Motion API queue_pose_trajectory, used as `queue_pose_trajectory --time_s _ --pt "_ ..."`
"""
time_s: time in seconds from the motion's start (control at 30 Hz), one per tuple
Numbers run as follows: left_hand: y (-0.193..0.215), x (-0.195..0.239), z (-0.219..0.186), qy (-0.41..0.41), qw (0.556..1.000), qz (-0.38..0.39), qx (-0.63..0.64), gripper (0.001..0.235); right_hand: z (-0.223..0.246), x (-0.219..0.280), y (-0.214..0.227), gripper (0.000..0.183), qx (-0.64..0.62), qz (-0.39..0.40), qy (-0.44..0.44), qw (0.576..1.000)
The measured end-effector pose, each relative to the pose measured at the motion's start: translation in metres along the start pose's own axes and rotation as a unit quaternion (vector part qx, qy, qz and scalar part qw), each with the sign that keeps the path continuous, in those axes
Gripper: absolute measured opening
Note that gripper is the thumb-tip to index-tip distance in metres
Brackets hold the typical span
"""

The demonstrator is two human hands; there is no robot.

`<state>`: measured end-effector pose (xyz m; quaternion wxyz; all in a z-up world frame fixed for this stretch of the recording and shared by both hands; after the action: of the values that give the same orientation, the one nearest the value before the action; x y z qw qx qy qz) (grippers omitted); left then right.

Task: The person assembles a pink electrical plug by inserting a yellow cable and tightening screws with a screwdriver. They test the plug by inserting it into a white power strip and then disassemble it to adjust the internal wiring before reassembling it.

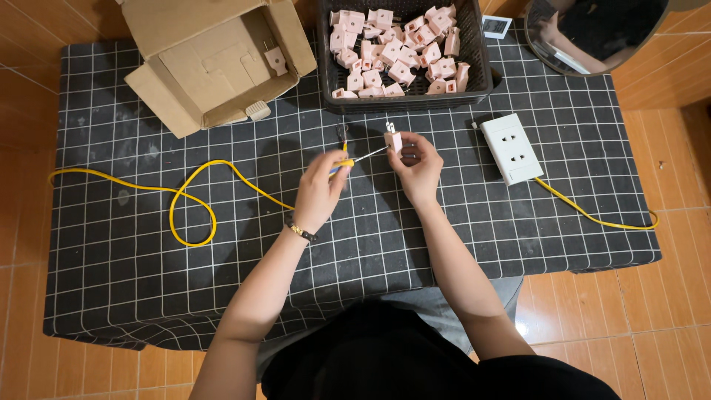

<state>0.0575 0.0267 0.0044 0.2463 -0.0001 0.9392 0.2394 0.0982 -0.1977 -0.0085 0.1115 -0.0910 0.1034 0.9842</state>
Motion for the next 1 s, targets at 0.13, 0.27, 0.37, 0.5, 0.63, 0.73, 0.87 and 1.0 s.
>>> queue_pose_trajectory --time_s 0.13,0.27,0.37,0.5,0.63,0.73,0.87,1.0 --pt "-0.005 0.002 0.015 0.015 1.000 0.017 -0.021 0.025 -0.003 -0.001 -0.003 0.041 -0.002 0.004 -0.005 1.000" --pt "0.006 -0.009 -0.001 -0.050 0.998 0.012 -0.021 0.026 -0.001 -0.001 -0.003 0.040 0.001 0.009 -0.014 1.000" --pt "-0.002 0.000 0.024 0.081 0.995 0.026 0.050 0.035 0.002 0.001 -0.006 0.040 0.002 0.020 -0.012 1.000" --pt "-0.002 -0.002 0.006 -0.088 0.994 -0.001 -0.071 0.026 -0.002 -0.001 -0.002 0.040 0.005 0.018 -0.012 1.000" --pt "-0.013 0.005 0.023 0.023 0.999 0.040 0.005 0.040 -0.002 -0.001 -0.002 0.041 0.004 0.015 -0.012 1.000" --pt "-0.007 0.000 0.015 -0.066 0.993 0.004 -0.096 0.032 -0.006 -0.001 -0.003 0.041 0.003 0.014 -0.011 1.000" --pt "0.000 0.002 0.002 -0.106 0.992 -0.013 -0.069 0.024 -0.006 -0.001 -0.002 0.041 0.006 0.009 -0.004 1.000" --pt "-0.001 0.001 0.019 -0.001 1.000 0.007 0.000 0.031 -0.005 0.001 -0.005 0.041 0.006 0.013 0.003 1.000"
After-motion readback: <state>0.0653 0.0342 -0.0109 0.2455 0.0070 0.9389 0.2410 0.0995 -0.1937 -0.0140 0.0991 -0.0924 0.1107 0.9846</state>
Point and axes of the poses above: each hand's wrist, its own x-axis away from the middle knuckle, its own y-axis out of the back of the hand, z = x × y, the point moved 7 cm from there along -x, towards the middle knuckle, and after that the axes turned 8 degrees about -y, right-handed, at the moved point
